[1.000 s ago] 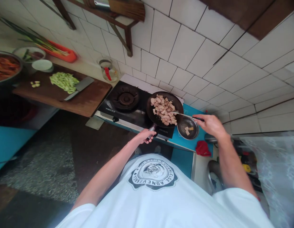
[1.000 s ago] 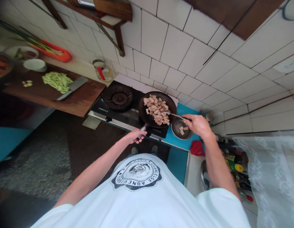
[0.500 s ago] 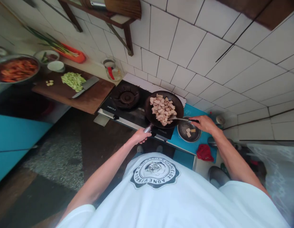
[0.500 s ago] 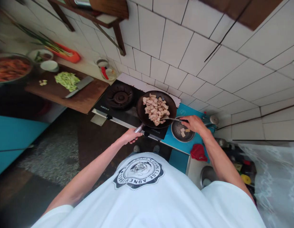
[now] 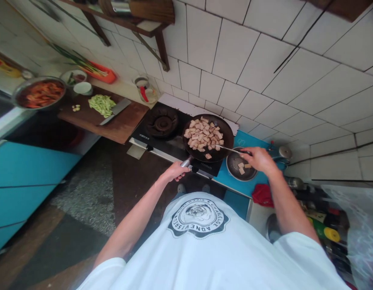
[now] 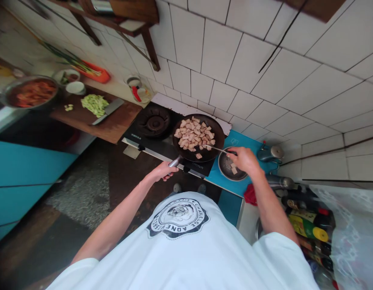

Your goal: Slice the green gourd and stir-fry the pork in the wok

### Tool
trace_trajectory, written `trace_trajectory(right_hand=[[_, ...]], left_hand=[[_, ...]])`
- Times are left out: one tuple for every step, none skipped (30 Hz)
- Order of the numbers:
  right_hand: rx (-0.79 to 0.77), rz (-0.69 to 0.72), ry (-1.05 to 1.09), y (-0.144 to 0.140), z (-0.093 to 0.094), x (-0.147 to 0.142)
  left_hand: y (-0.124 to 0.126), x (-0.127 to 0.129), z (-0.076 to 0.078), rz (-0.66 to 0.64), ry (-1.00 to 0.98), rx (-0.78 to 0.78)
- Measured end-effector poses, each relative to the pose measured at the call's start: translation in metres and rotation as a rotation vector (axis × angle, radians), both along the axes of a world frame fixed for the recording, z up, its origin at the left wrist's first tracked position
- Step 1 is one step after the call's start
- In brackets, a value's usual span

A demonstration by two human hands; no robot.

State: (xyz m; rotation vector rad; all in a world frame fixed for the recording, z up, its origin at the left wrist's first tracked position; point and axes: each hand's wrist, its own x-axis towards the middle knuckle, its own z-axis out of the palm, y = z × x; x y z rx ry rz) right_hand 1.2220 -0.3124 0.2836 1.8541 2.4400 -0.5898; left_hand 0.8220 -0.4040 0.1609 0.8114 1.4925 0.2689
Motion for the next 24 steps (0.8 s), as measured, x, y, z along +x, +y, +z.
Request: trace_trajectory(right_hand=[[-0.005, 0.008, -0.051, 0.010, 0.018, 0.010], [-0.003, 0.016, -0.102, 0.021, 0.034, 0.018], [0.007, 0.016, -0.153, 0.034, 0.048, 0.021], [0.016, 0.009, -0.213, 0.048, 0.059, 0.020], [0.020, -0.012, -0.279, 0.062, 0.065, 0.015], [0.001, -0.046, -0.352, 0.077, 0.068, 0.007], [-0.037, -0.083, -0.423, 0.092, 0.067, -0.004], [-0.095, -0.117, -0.481, 0.105, 0.064, -0.016], [-0.161, -0.127, -0.513, 0.117, 0.057, -0.029], [-0.227, -0.115, -0.519, 0.126, 0.050, -0.040], [-0.283, -0.091, -0.506, 0.131, 0.041, -0.050], [-0.323, -0.055, -0.479, 0.133, 0.033, -0.057], [-0.344, -0.015, -0.448, 0.130, 0.026, -0.064], [-0.353, 0.020, -0.423, 0.124, 0.021, -0.068], [-0.340, 0.055, -0.407, 0.114, 0.017, -0.071], [-0.302, 0.089, -0.403, 0.101, 0.015, -0.073], [-0.250, 0.119, -0.409, 0.086, 0.014, -0.074], [-0.190, 0.139, -0.430, 0.069, 0.015, -0.075], [-0.130, 0.148, -0.464, 0.051, 0.017, -0.076], [-0.082, 0.146, -0.504, 0.034, 0.020, -0.076], [-0.047, 0.144, -0.540, 0.019, 0.024, -0.076], [-0.022, 0.140, -0.570, 0.006, 0.029, -0.075], [-0.002, 0.137, -0.592, -0.005, 0.034, -0.073], [0.015, 0.140, -0.607, -0.011, 0.040, -0.071]], left_hand=[[0.000, 0.000, 0.000, 0.004, -0.002, 0.003], [0.000, 0.000, 0.000, 0.006, -0.003, 0.008], [-0.001, 0.000, 0.000, 0.005, -0.001, 0.011], [-0.001, 0.000, 0.000, 0.001, 0.003, 0.013], [-0.001, 0.000, 0.000, -0.004, 0.007, 0.014], [-0.001, 0.000, 0.000, -0.008, 0.009, 0.017], [-0.001, 0.000, 0.000, -0.011, 0.009, 0.021], [-0.001, 0.000, 0.000, -0.013, 0.007, 0.024], [-0.001, 0.000, 0.000, -0.014, 0.003, 0.026], [-0.002, 0.000, -0.001, -0.012, -0.001, 0.030], [-0.002, 0.000, -0.001, -0.010, -0.005, 0.033], [-0.002, 0.000, -0.001, -0.008, -0.008, 0.035], [-0.002, 0.000, -0.002, -0.005, -0.012, 0.035], [-0.002, 0.000, -0.002, -0.004, -0.017, 0.036], [-0.002, 0.000, -0.002, -0.004, -0.021, 0.038], [-0.002, 0.000, -0.001, -0.007, -0.024, 0.039], [-0.002, 0.000, -0.001, -0.011, -0.025, 0.040], [-0.002, 0.000, 0.000, -0.014, -0.025, 0.040], [-0.002, 0.000, 0.000, -0.017, -0.024, 0.039], [-0.001, 0.000, 0.000, -0.019, -0.025, 0.037], [-0.001, -0.001, 0.000, -0.019, -0.026, 0.035], [-0.001, -0.001, 0.000, -0.018, -0.029, 0.033], [-0.001, -0.001, 0.000, -0.016, -0.031, 0.034], [-0.001, -0.001, -0.001, -0.014, -0.034, 0.037]])
